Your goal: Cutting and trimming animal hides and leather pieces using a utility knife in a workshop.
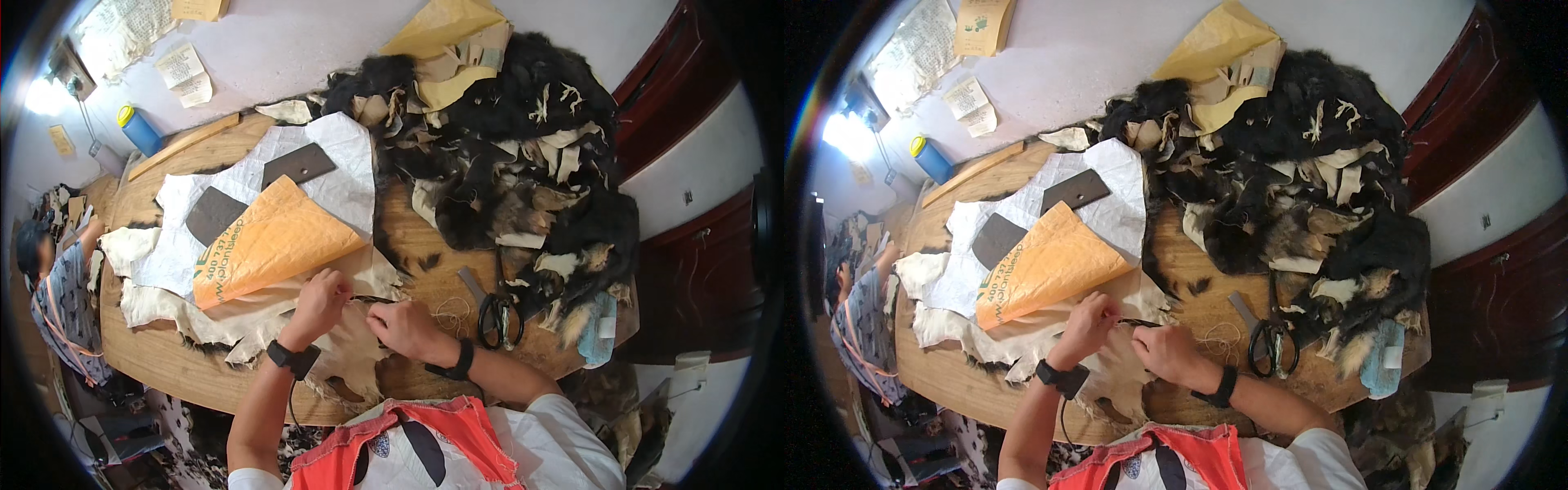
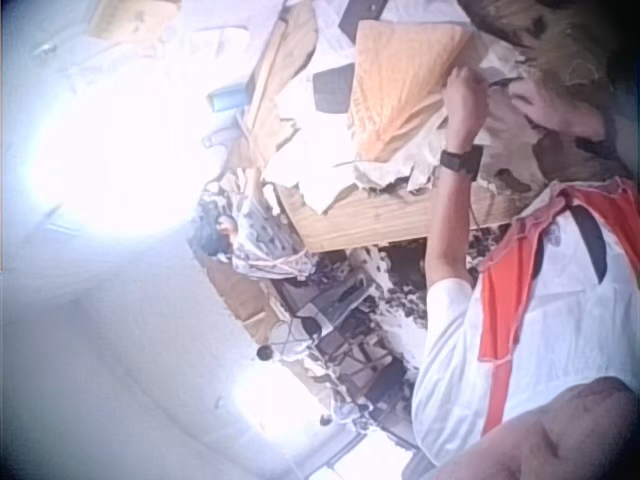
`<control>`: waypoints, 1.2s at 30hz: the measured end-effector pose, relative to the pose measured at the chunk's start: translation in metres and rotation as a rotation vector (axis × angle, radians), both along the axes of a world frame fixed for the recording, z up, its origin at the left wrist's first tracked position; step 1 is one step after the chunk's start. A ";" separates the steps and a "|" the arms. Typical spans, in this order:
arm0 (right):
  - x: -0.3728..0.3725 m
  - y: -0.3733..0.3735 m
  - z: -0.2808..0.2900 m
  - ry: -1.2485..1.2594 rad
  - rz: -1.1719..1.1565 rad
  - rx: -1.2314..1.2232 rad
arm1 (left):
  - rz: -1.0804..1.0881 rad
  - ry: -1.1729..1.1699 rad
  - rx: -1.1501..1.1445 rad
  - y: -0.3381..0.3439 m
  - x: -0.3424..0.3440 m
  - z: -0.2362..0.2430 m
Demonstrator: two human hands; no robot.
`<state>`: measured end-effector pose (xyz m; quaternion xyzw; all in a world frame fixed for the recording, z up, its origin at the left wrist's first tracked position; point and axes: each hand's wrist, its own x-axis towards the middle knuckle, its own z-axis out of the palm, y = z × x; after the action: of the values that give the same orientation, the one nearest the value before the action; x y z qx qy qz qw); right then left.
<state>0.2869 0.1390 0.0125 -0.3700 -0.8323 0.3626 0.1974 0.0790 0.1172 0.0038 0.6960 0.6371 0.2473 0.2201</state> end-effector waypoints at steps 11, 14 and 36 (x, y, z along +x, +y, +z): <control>-0.002 0.003 0.022 0.013 0.550 -0.007 | 0.152 -0.240 0.126 -0.018 0.003 0.020; -0.009 0.020 0.004 0.328 0.117 -0.463 | -0.180 -0.201 0.082 -0.041 -0.011 0.019; -0.022 0.030 0.000 0.286 0.101 -0.517 | -0.057 -0.424 0.015 -0.052 -0.005 0.021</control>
<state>0.2649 0.1690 0.0123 -0.3111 -0.6933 0.6206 0.1936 0.0742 0.0648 0.0247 0.6477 0.5550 0.3866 0.3508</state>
